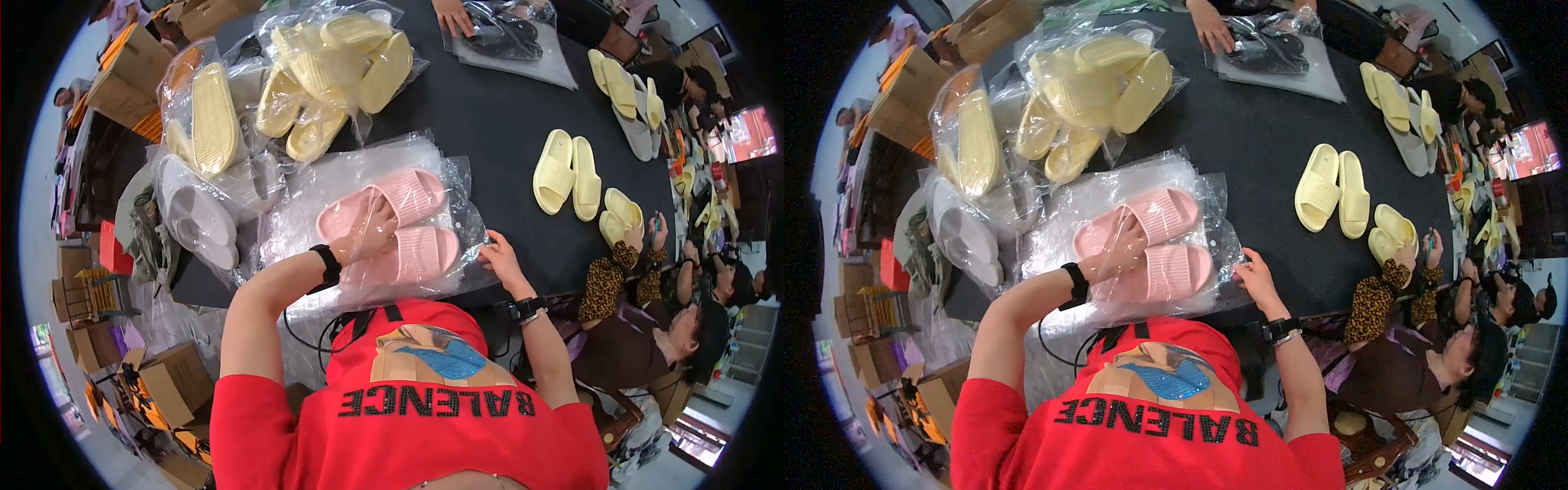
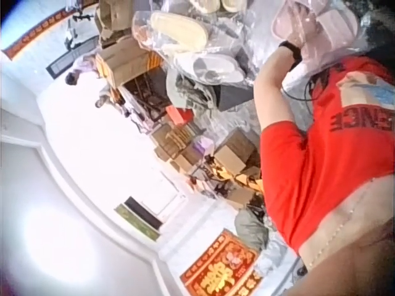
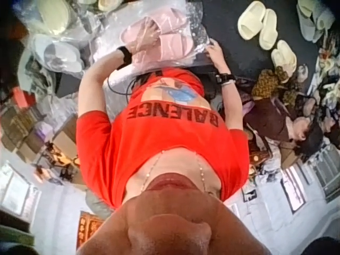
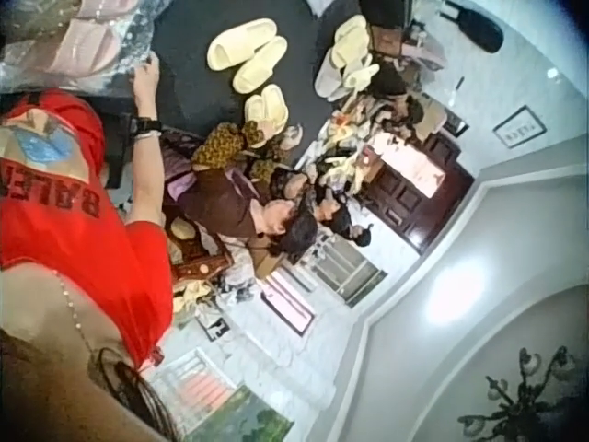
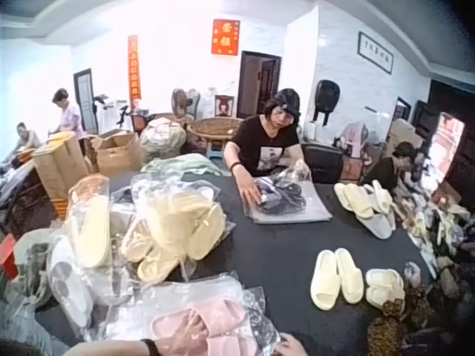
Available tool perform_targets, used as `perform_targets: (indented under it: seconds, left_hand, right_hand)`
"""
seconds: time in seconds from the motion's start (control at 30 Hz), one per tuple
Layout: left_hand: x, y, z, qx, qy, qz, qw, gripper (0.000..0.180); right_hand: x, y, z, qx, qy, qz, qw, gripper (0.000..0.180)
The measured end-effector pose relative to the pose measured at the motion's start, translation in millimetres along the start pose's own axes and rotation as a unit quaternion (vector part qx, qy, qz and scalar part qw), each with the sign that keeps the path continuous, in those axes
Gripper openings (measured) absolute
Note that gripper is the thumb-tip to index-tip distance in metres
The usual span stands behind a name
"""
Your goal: Packing slippers into plastic bags at a factory finishing table.
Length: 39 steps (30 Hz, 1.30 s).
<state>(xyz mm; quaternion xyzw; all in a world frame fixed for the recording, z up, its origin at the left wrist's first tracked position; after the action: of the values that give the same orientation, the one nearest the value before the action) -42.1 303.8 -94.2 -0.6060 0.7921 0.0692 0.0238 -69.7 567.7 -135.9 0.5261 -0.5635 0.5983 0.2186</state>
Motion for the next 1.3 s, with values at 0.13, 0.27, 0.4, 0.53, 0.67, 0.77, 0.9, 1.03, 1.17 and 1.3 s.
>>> perform_targets:
  seconds: [0.13, 0.27, 0.4, 0.53, 0.67, 0.77, 0.9, 1.03, 1.17, 1.3]
  left_hand:
    - [9, 6, -20, 0.077, -0.099, -0.035, 0.991, 0.044]
    - [57, -26, -33, 0.026, -0.306, -0.091, 0.947, 0.041]
    - [105, -105, -20, 0.003, -0.234, -0.163, 0.959, 0.043]
    - [112, -154, -83, -0.01, -0.378, -0.322, 0.868, 0.037]
    - [166, -270, -80, -0.062, -0.534, -0.467, 0.702, 0.036]
    - [179, -289, -123, -0.185, -0.407, -0.478, 0.756, 0.045]
    - [164, -241, -167, -0.199, -0.482, -0.441, 0.73, 0.047]
    - [136, -160, -195, -0.207, -0.504, -0.34, 0.767, 0.042]
    - [53, -67, -228, -0.195, -0.162, -0.106, 0.962, 0.033]
    - [11, 22, -177, -0.111, -0.41, -0.123, 0.897, 0.027]
  right_hand:
    - [29, 3, -1, -0.023, 0.036, -0.085, 0.995, 0.049]
    - [60, 14, 18, -0.016, 0.026, -0.174, 0.984, 0.037]
    - [56, 27, 40, -0.002, -0.035, -0.158, 0.987, 0.024]
    - [45, 32, 37, -0.015, -0.064, -0.149, 0.987, 0.023]
    - [54, 38, 45, -0.027, -0.141, -0.214, 0.966, 0.02]
    - [50, 48, 38, -0.037, -0.177, -0.171, 0.969, 0.023]
    - [62, 45, 47, 0.007, -0.162, -0.232, 0.959, 0.035]
    - [60, 41, 68, 0.081, -0.085, -0.209, 0.971, 0.039]
    - [57, 37, 76, 0.051, -0.132, -0.278, 0.95, 0.03]
    - [38, 33, 78, -0.002, -0.078, -0.384, 0.92, 0.026]
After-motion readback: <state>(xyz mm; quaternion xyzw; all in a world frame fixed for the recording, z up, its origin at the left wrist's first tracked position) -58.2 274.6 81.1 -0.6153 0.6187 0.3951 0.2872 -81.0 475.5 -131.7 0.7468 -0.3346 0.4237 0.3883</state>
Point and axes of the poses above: each hand's wrist, its own y-axis towards the middle knuckle, its own z-axis out of the palm, x = y × z, the point moved 8 cm from there along y, towards the middle knuckle, and after that the axes turned 13 degrees about -z, right-handed, at the moved point
